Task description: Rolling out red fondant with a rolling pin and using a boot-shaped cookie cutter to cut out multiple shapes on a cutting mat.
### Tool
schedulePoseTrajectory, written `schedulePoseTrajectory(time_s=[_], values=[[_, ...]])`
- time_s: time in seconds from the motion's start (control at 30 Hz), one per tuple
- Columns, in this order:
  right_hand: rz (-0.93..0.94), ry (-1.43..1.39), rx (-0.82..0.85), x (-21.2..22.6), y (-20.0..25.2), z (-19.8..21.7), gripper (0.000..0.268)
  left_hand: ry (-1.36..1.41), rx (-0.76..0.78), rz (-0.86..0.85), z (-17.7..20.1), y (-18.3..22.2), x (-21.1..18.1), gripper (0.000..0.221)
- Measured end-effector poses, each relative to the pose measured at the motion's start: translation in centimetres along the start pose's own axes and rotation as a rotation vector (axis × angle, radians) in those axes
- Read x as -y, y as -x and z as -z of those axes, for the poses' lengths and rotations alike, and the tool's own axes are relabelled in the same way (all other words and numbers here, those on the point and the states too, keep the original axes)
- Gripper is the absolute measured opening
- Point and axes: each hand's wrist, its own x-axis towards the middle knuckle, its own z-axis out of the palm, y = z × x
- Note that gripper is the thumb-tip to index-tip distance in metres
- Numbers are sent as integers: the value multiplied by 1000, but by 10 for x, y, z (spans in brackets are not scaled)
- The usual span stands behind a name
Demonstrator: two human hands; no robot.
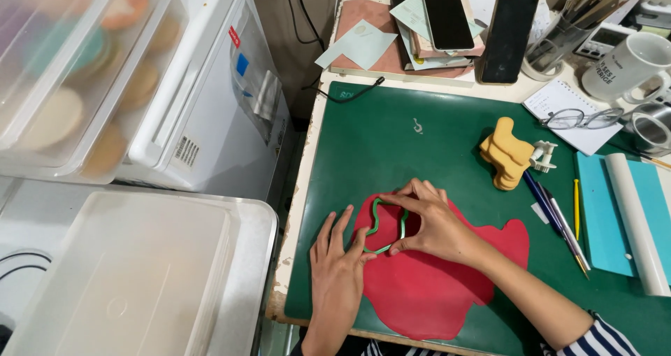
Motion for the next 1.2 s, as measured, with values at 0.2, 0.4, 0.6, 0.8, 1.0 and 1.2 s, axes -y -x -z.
schedulePoseTrajectory(time_s=[0.2, 0.4, 0.6, 0.8, 1.0, 1.2], values=[[1, 4, 9, 2, 0, 2, 93, 15, 28, 17, 0, 0, 1, 39], [59, 47, -4, -2, 2, -1, 96, 143, 75, 84, 9, -1, -1, 34], [40, 32, -4, -2, 1, 0, 92, 150, 43, 63, 9, -2, -1, 33], [43, 39, 12, 1, 1, 2, 92, 150, 80, 72, 11, -2, -2, 36], [112, 93, 48, -3, 1, 2, 92, 242, 101, 40, 22, -5, -5, 34], [128, -10, 56, -5, 3, 16, 91, 327, 27, 29, 28, -3, -6, 62]])
